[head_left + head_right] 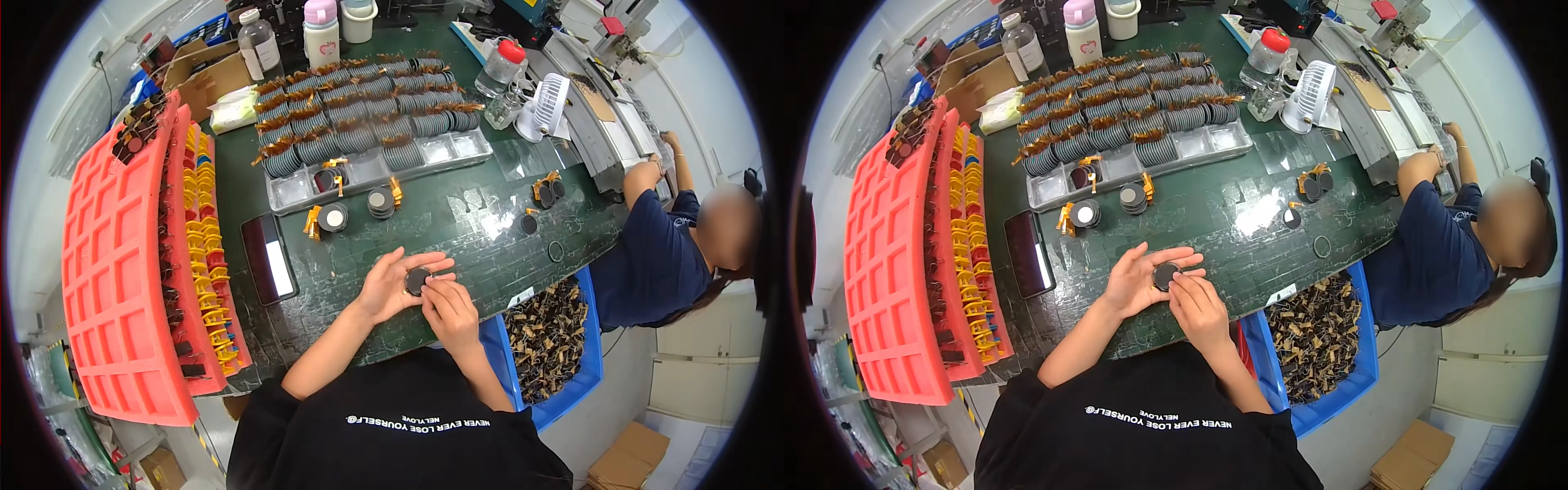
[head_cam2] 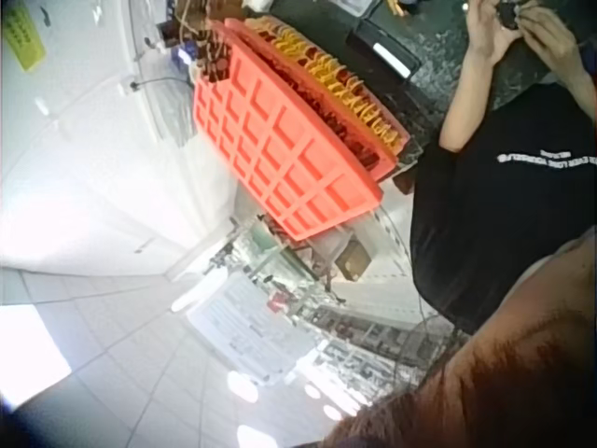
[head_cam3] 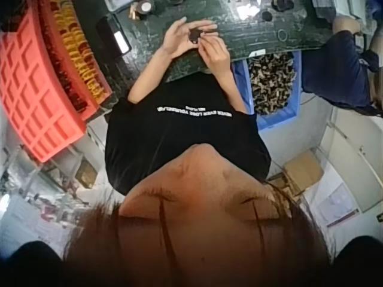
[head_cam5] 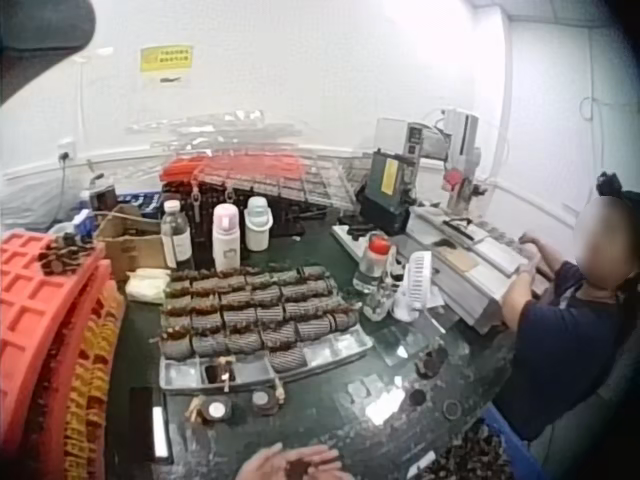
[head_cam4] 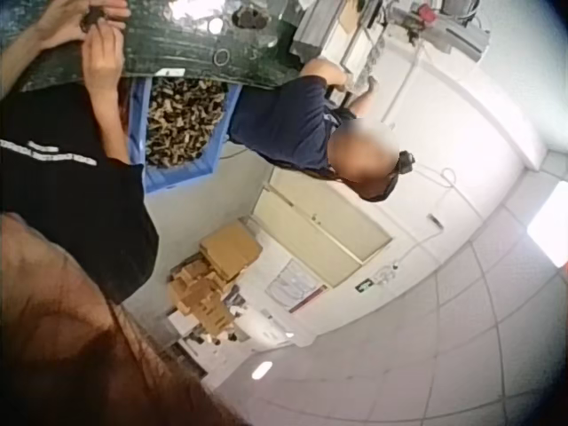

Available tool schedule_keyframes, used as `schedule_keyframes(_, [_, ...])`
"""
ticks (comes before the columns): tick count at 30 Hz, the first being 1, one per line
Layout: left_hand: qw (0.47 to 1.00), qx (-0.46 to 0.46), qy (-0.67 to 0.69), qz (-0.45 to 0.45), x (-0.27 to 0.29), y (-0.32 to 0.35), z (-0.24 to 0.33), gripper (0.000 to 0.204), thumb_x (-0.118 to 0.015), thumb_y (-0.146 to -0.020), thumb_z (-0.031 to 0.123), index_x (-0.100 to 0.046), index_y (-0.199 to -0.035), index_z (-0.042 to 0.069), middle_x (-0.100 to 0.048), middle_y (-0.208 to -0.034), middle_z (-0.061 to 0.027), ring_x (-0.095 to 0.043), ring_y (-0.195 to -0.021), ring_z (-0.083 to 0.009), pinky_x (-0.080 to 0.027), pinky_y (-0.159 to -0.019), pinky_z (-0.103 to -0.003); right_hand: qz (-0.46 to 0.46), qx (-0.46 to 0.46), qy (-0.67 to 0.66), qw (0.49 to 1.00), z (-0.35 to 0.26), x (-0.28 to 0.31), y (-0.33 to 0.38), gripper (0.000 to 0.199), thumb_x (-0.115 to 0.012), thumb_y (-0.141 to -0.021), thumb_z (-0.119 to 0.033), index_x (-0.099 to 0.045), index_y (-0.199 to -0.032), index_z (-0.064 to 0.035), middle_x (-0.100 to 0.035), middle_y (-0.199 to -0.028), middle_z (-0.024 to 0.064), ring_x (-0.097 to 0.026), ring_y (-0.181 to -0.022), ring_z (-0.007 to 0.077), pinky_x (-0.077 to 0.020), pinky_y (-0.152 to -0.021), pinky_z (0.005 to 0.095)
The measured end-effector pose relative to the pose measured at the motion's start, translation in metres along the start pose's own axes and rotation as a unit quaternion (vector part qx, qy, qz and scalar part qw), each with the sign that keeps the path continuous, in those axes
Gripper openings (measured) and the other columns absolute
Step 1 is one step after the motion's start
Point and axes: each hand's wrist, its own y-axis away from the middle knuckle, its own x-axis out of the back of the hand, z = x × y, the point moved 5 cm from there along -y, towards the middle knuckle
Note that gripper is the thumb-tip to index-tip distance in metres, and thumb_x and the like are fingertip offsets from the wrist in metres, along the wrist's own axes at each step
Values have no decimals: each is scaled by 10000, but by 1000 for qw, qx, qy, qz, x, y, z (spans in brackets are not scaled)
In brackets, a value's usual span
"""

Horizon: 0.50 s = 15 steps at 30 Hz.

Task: Assembling small electronic components by manually attaching metal rings and wires at a factory workstation.

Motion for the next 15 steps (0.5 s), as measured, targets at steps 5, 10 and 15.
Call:
schedule_keyframes(5, [1000, -9, 23, -14, 2, -8, -4, 675, -284, -963, 455, -329, -1375, -77, -378, -1415, -231, -378, -1313, -353, -306, -1093, -454, -19, -26, 14, 999, 5, 4, 0, 285, -753, -657, -43, -653, -924, -41, -642, -1014, 70, -602, -924, 273, -510, -806, 357])
schedule_keyframes(10, [996, -18, -78, 24, 0, -2, -4, 634, -312, -969, 439, -321, -1402, -23, -339, -1458, -194, -334, -1351, -300, -314, -1078, -434, 8, -68, 2, 998, 3, -2, -1, 390, -817, -656, -198, -635, -954, -21, -622, -975, 96, -609, -889, 273, -514, -769, 353])
schedule_keyframes(15, [992, -22, -120, 6, 1, 1, -6, 546, -386, -969, 295, -315, -1400, -32, -359, -1442, -196, -331, -1350, -292, -297, -1089, -415, 17, -73, 11, 997, 4, -1, 5, 261, -737, -744, -111, -626, -969, -37, -624, -934, 81, -629, -833, 249, -532, -708, 328])
